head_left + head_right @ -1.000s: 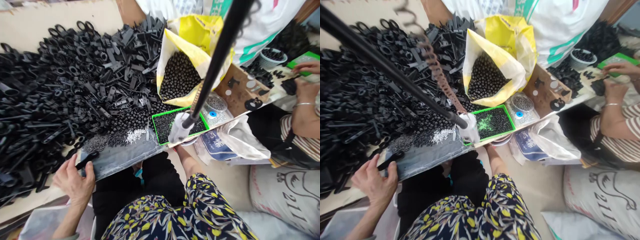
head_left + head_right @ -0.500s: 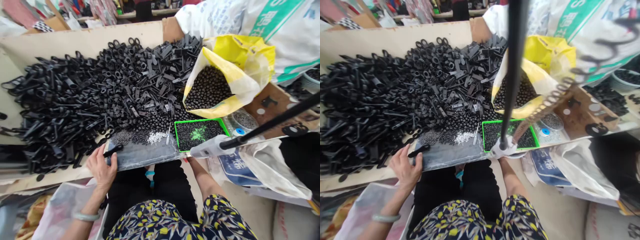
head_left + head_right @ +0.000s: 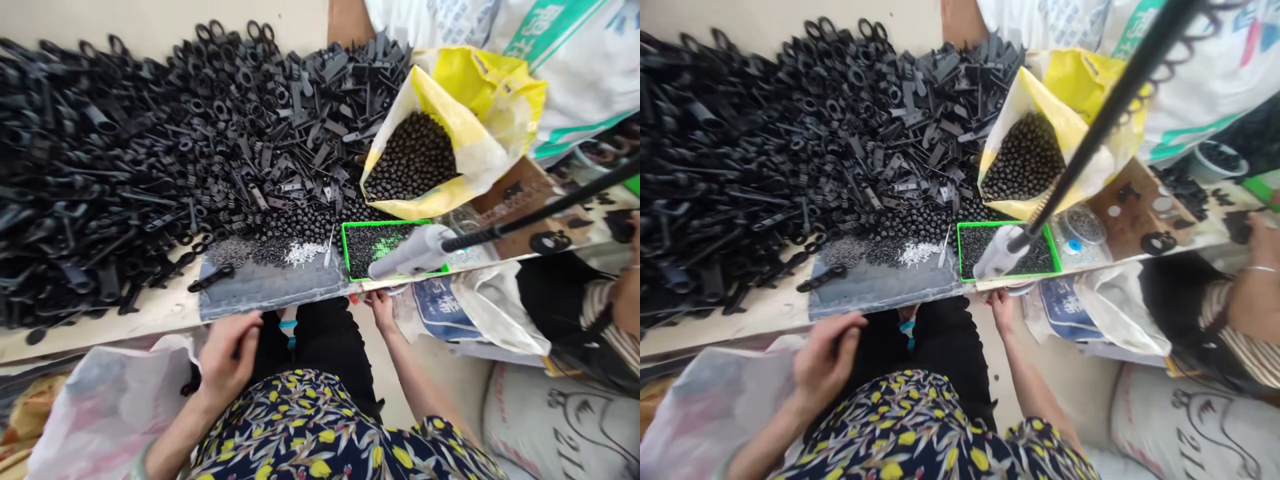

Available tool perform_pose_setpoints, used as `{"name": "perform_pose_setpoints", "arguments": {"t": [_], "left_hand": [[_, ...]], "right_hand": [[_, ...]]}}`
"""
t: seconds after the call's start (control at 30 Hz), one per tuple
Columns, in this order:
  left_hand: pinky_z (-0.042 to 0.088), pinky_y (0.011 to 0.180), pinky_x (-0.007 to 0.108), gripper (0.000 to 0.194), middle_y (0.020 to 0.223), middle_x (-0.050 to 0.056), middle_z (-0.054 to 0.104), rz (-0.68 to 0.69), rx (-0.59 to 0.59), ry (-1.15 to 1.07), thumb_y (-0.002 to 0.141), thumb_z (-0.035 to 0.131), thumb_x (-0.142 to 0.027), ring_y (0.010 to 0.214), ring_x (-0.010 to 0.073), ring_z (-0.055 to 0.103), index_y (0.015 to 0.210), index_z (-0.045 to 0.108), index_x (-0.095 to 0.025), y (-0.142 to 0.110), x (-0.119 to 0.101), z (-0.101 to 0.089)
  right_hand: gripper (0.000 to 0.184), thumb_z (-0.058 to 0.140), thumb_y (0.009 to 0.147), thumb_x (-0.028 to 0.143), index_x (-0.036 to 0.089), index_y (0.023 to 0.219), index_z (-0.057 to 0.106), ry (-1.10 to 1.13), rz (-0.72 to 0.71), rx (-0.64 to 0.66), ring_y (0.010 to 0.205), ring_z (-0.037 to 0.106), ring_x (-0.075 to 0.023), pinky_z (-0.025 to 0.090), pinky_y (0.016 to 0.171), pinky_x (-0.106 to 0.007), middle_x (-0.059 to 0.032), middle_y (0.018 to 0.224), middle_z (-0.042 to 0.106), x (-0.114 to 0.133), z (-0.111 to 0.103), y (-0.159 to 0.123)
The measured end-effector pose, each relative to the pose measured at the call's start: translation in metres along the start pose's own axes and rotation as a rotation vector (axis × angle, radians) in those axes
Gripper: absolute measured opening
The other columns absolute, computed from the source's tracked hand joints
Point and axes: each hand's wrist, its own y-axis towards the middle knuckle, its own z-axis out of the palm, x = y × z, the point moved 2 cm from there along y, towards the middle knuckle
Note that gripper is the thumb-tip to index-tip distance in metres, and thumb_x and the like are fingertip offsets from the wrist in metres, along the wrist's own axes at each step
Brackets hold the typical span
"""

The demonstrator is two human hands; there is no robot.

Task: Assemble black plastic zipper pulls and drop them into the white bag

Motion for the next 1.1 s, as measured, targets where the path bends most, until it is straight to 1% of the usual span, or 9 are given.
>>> {"name": "perform_pose_setpoints", "arguments": {"t": [0.1,0.13,0.2,0.33,0.47,0.67,0.83,1.0,1.1], "left_hand": [[0.057,0.088,0.03,0.03,0.115,0.007,0.073,0.009,0.599,-0.383,0.104,0.05,-0.023,0.097,0.0182,0.071,0.125,0.07,-0.026,-0.005,-0.041,0.043],[0.057,0.089,0.029,0.032,0.121,0.008,0.071,0.001,0.727,-0.426,0.104,0.05,-0.025,0.096,0.0171,0.071,0.129,0.069,-0.025,-0.003,-0.053,0.058],[0.058,0.089,0.031,0.04,0.126,0.009,0.068,-0.017,0.818,-0.47,0.102,0.055,-0.031,0.093,0.0167,0.07,0.141,0.062,-0.024,0.004,-0.07,0.084],[0.057,0.098,0.04,0.056,0.127,0.01,0.07,-0.068,0.814,-0.418,0.094,0.063,-0.026,0.102,0.024,0.071,0.149,0.056,-0.023,0.008,-0.09,0.112],[0.057,0.1,0.039,0.06,0.124,0.008,0.076,-0.187,0.746,-0.533,0.091,0.062,-0.021,0.106,0.0254,0.074,0.151,0.056,-0.026,0.001,-0.095,0.108],[0.06,0.091,0.034,0.064,0.112,0.007,0.081,-0.497,0.797,-0.903,0.087,0.065,-0.02,0.093,0.0212,0.078,0.15,0.057,-0.021,-0.008,-0.08,0.102],[0.059,0.093,0.036,0.063,0.105,0.009,0.081,-0.577,0.781,-0.95,0.083,0.072,-0.02,0.094,0.0215,0.077,0.145,0.061,-0.017,-0.015,-0.065,0.102],[0.06,0.093,0.038,0.046,0.119,0.01,0.074,-0.711,0.802,-1.087,0.094,0.066,-0.05,0.11,0.0238,0.071,0.129,0.067,-0.02,-0.016,-0.064,0.1],[0.061,0.085,0.035,0.048,0.102,0.006,0.072,-0.794,0.721,-1.113,0.089,0.069,-0.062,0.097,0.0215,0.071,0.108,0.069,-0.017,-0.013,-0.063,0.102]], "right_hand": [[0.043,0.061,0.1,0.057,0.016,0.108,0.071,0.19,0.056,-0.042,0.082,0.072,-0.0194,0.064,0.075,-0.037,-0.0062,0.097,0.074,-0.009,-0.009,-0.056],[0.048,0.061,0.096,0.063,0.017,0.102,0.072,0.236,0.054,-0.047,0.079,0.073,-0.0205,0.065,0.073,-0.037,-0.0061,0.092,0.074,-0.006,-0.01,-0.074],[0.05,0.065,0.09,0.068,0.02,0.098,0.075,0.309,0.031,-0.047,0.078,0.073,-0.0232,0.066,0.073,-0.039,-0.0066,0.091,0.077,0.007,-0.009,-0.105],[0.041,0.069,0.089,0.06,0.023,0.103,0.079,0.378,-0.037,-0.029,0.088,0.075,-0.0251,0.064,0.083,-0.039,-0.0067,0.099,0.079,0.045,-0.005,-0.138],[0.034,0.074,0.089,0.052,0.025,0.107,0.081,0.399,-0.106,0.002,0.098,0.074,-0.0257,0.061,0.093,-0.039,-0.0065,0.107,0.08,0.071,-0.003,-0.144],[0.034,0.076,0.087,0.05,0.025,0.11,0.08,0.36,-0.125,0.045,0.096,0.074,-0.026,0.061,0.09,-0.04,-0.0069,0.106,0.08,0.078,0.007,-0.138],[0.031,0.073,0.089,0.05,0.022,0.101,0.079,0.276,-0.151,0.032,0.083,0.073,-0.0228,0.06,0.082,-0.036,-0.0064,0.096,0.08,0.083,0.012,-0.138],[0.02,0.068,0.093,0.043,0.026,0.093,0.079,0.022,-0.331,0.047,0.079,0.071,-0.0201,0.057,0.077,-0.032,-0.0036,0.09,0.078,0.098,0.01,-0.144],[0.018,0.069,0.093,0.04,0.026,0.089,0.079,-0.007,-0.35,0.077,0.076,0.068,-0.0187,0.055,0.073,-0.03,-0.0025,0.086,0.076,0.099,0.01,-0.146]]}}
